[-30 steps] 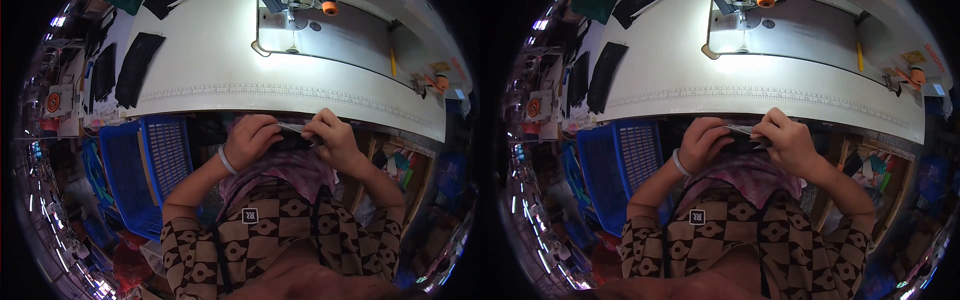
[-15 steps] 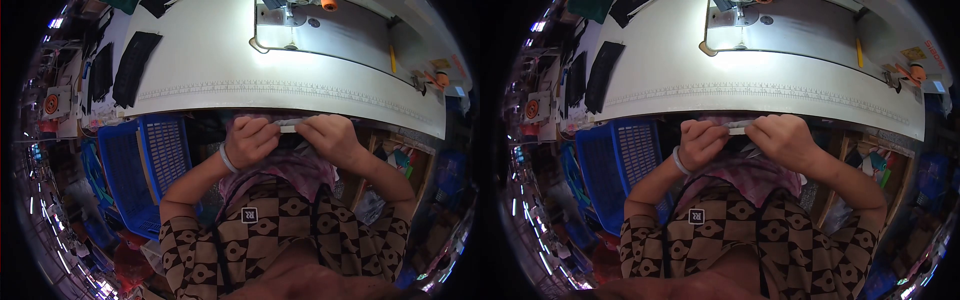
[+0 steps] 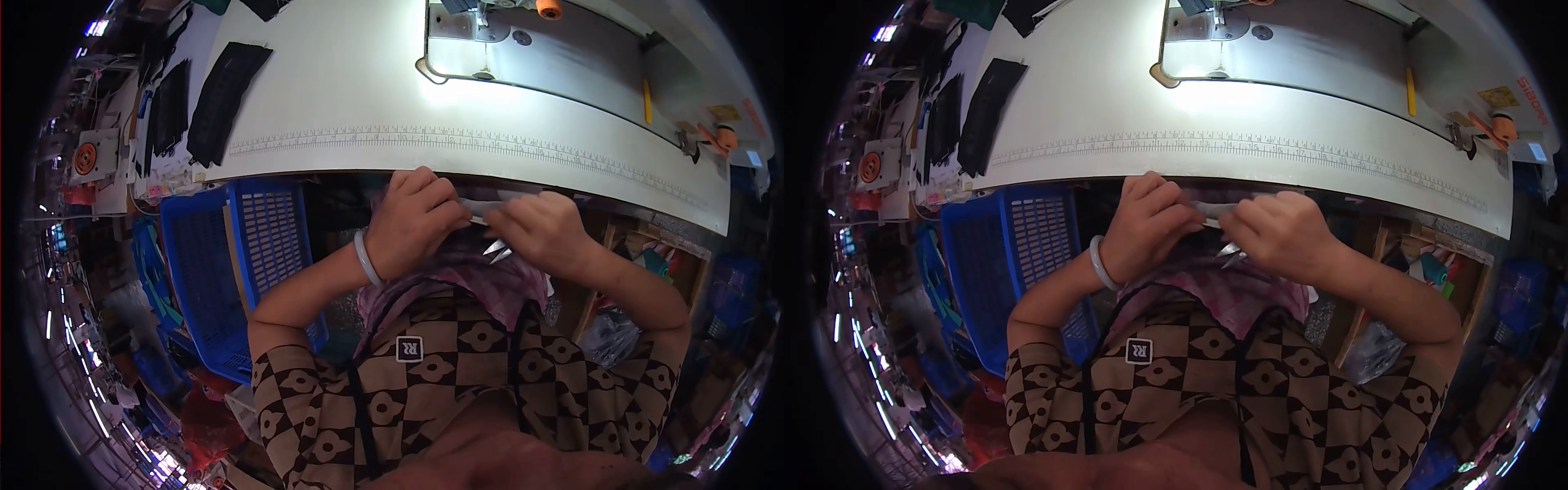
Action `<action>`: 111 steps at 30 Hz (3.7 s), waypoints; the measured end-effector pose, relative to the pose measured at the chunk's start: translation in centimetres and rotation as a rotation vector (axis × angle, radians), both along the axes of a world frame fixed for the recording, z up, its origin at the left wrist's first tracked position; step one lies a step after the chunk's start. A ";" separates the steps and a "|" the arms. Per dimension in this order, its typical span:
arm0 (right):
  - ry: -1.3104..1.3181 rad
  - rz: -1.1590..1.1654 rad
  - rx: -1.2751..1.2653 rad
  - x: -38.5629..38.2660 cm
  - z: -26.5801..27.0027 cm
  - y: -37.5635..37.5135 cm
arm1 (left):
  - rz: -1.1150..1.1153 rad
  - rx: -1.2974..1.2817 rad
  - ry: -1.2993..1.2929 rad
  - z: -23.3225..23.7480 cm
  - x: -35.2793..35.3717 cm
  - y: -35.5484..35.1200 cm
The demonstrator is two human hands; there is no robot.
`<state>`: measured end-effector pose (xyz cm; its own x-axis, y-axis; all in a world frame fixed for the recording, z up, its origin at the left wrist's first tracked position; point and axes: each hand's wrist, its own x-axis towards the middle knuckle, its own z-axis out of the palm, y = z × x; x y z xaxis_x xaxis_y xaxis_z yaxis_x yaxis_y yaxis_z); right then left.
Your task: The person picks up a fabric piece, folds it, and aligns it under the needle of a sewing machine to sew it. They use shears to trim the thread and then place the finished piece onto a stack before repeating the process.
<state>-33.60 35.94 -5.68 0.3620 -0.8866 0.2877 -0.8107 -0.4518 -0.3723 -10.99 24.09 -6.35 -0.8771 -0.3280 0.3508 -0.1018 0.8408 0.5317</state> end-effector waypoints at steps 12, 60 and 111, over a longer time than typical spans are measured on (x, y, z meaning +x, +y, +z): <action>-0.029 -0.112 0.134 0.6 0.8 2.1 | 0.047 0.164 -0.005 -0.1 0.0 1.2; -0.001 0.019 -0.183 -7.2 1.0 -13.2 | 0.189 -0.290 -0.123 3.6 -8.8 -15.8; 0.089 -0.345 0.135 -12.6 0.6 -15.1 | -0.025 -0.158 -0.007 1.6 -12.5 -20.2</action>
<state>-46.22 20.80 -5.11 0.0537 -0.9885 0.1411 -0.9386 -0.0982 -0.3306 -23.51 3.90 -4.80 -0.8867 -0.2477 0.3904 -0.0833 0.9161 0.3921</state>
